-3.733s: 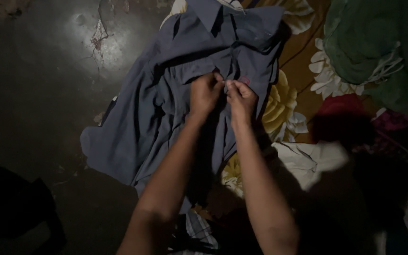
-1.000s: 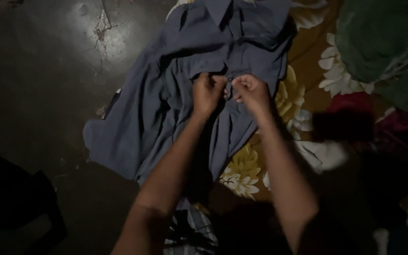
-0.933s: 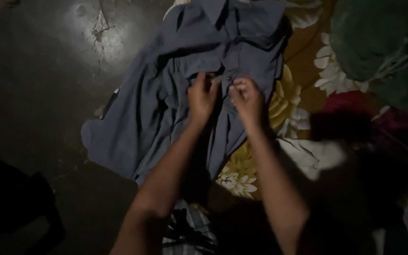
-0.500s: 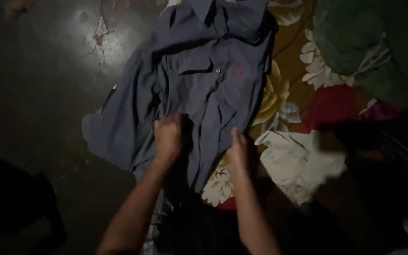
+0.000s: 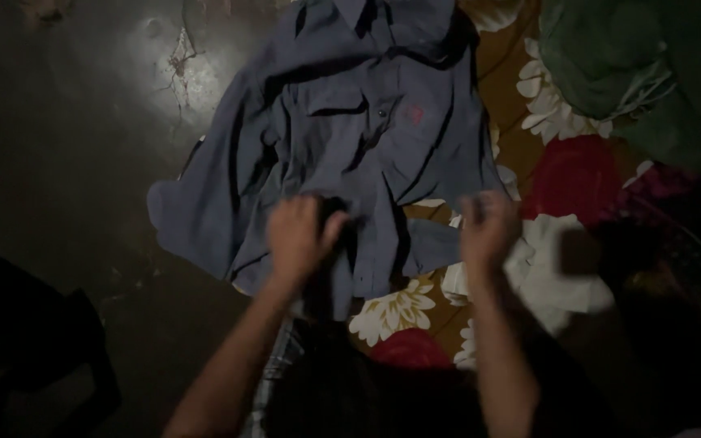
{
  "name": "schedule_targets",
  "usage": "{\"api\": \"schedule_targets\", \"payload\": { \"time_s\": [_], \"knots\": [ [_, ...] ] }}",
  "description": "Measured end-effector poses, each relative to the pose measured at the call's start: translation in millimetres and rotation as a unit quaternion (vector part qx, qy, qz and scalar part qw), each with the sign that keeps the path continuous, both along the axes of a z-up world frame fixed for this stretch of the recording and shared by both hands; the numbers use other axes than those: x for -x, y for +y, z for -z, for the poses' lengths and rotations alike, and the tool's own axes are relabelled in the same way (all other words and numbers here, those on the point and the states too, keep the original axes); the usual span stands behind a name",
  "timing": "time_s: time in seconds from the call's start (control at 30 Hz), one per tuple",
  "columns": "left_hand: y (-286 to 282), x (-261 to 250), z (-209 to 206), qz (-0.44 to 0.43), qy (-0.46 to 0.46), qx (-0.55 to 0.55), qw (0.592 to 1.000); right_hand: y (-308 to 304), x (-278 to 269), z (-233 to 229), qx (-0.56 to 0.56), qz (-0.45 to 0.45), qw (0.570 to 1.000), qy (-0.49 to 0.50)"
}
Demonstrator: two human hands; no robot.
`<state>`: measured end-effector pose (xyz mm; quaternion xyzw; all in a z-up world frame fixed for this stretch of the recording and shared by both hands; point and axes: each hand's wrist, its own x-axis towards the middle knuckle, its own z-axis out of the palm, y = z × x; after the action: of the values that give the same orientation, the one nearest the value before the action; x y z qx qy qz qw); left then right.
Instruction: The person is sorting and folding clothes on a bed and then buttoning a shirt.
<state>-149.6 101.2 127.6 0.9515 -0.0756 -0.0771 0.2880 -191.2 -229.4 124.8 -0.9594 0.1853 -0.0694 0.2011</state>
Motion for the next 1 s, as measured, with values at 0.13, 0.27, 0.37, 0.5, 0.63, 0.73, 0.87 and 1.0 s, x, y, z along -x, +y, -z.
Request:
{"api": "schedule_targets", "payload": {
  "time_s": [0.13, 0.27, 0.37, 0.5, 0.63, 0.73, 0.87, 1.0],
  "knots": [
    [-30, 23, -9, 0.022, -0.018, -0.024, 0.999, 60, 24, 84, -0.259, 0.045, 0.925, 0.275],
    [-15, 42, 15, -0.049, -0.045, -0.094, 0.993, 124, 23, 77, -0.498, 0.261, 0.779, 0.276],
    [22, 55, 41, -0.073, 0.000, 0.044, 0.996, 147, 21, 42, -0.508, 0.266, 0.733, 0.366],
    [78, 42, 47, -0.132, 0.131, 0.087, 0.979, 138, 61, 21, -0.565, 0.231, 0.680, 0.407],
    [98, 53, 43, -0.104, 0.167, 0.155, 0.968, 95, 137, 24, -0.678, 0.148, 0.570, 0.439],
    [83, 56, -12, -0.136, 0.053, 0.142, 0.979, 85, 182, 50, -0.569, 0.123, 0.564, 0.586],
    [77, 70, -17, -0.070, 0.108, -0.032, 0.991, 105, 148, 54, -0.552, 0.113, 0.798, 0.216],
    [64, 25, -20, 0.137, 0.428, -0.173, 0.877, 106, 61, 58, -0.283, 0.082, 0.950, -0.107]
  ]
}}
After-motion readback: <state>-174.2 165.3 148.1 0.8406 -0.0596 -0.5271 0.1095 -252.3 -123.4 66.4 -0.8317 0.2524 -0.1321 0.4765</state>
